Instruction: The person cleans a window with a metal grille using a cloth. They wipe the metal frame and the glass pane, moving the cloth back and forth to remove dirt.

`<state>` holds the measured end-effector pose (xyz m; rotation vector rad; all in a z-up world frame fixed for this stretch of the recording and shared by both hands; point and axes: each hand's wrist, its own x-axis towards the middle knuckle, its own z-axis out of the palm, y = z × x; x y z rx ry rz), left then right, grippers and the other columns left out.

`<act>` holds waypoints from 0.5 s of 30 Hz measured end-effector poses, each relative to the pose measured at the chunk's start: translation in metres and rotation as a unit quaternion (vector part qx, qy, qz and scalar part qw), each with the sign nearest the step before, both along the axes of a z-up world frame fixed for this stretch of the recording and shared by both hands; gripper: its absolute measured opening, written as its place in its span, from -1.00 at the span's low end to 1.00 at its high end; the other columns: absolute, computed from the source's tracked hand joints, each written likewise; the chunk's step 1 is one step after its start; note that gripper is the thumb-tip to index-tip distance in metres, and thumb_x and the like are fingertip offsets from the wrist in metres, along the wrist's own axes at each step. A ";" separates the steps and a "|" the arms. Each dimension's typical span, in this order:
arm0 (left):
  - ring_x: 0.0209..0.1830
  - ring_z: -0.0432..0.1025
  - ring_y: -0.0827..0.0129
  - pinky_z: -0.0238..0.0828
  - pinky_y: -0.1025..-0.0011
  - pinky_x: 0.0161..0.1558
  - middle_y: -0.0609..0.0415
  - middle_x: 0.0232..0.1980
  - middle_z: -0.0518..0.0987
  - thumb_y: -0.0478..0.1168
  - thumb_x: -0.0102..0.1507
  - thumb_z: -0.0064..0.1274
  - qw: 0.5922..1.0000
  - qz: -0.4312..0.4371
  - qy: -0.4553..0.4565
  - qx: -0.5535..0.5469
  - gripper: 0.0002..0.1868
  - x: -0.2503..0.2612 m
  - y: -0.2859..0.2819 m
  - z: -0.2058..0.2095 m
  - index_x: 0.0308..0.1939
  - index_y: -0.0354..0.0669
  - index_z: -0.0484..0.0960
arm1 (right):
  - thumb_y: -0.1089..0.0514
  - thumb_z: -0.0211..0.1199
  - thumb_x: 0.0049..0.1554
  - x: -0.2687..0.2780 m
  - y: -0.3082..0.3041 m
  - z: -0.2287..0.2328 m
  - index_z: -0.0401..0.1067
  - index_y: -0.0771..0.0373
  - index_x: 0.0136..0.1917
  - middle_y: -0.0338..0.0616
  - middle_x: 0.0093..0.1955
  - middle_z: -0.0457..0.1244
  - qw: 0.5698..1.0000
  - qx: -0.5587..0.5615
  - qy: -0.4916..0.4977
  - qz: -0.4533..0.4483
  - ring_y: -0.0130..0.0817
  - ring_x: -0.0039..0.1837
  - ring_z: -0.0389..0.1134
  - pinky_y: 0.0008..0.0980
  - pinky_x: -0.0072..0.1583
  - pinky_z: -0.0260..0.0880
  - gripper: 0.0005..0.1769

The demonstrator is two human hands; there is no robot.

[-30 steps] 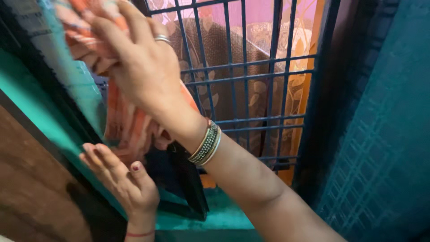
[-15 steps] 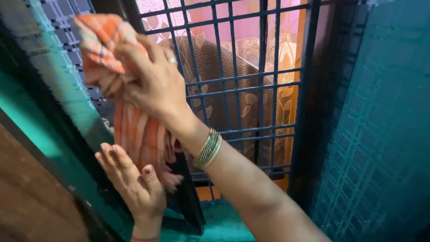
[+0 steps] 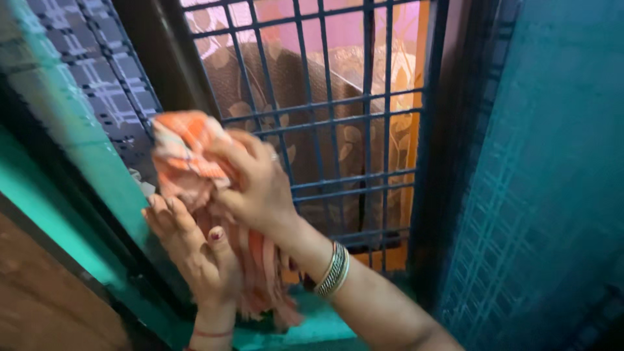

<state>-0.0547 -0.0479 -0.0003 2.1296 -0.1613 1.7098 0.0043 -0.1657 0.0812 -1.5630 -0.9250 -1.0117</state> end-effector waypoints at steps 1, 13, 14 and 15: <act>0.76 -0.27 -0.33 -0.35 -0.17 0.70 -0.33 0.73 -0.13 0.17 0.55 -0.44 1.000 -0.010 -0.001 0.003 -0.25 0.000 -0.003 0.001 0.66 -0.26 -0.05 | 0.08 0.45 -0.06 0.002 -0.001 0.008 0.45 -0.06 0.29 -0.16 0.45 0.23 1.000 0.015 -0.024 -0.011 -0.05 0.45 0.29 -0.15 0.44 0.38 -0.38; 0.71 -0.10 -0.28 -0.15 0.05 0.63 -0.44 0.68 -0.05 0.30 0.50 -0.46 0.990 -0.116 0.056 -0.053 -0.09 0.005 -0.018 0.003 0.63 -0.43 -0.10 | 0.06 0.47 -0.02 0.014 0.009 -0.056 0.34 -0.03 0.43 0.09 0.51 0.14 0.999 -0.006 -0.029 -0.031 0.15 0.47 0.24 0.01 0.46 0.30 -0.25; 0.71 -0.06 -0.27 -0.13 0.05 0.63 -0.44 0.67 -0.01 0.29 0.50 -0.44 0.991 -0.108 0.057 -0.045 -0.10 0.004 -0.019 0.002 0.62 -0.43 -0.08 | 0.08 0.45 -0.02 0.014 0.004 -0.062 0.35 -0.03 0.42 0.07 0.51 0.16 1.000 -0.006 -0.008 -0.012 0.13 0.47 0.26 -0.01 0.45 0.32 -0.27; 0.70 -0.05 -0.29 -0.10 0.04 0.63 -0.45 0.66 0.01 0.26 0.51 -0.41 0.993 -0.098 0.057 -0.032 -0.12 0.004 -0.021 0.002 0.62 -0.44 -0.06 | 0.08 0.45 -0.01 0.015 0.001 -0.063 0.36 -0.03 0.41 0.06 0.51 0.17 1.000 -0.008 0.002 -0.022 0.13 0.47 0.26 -0.01 0.44 0.32 -0.28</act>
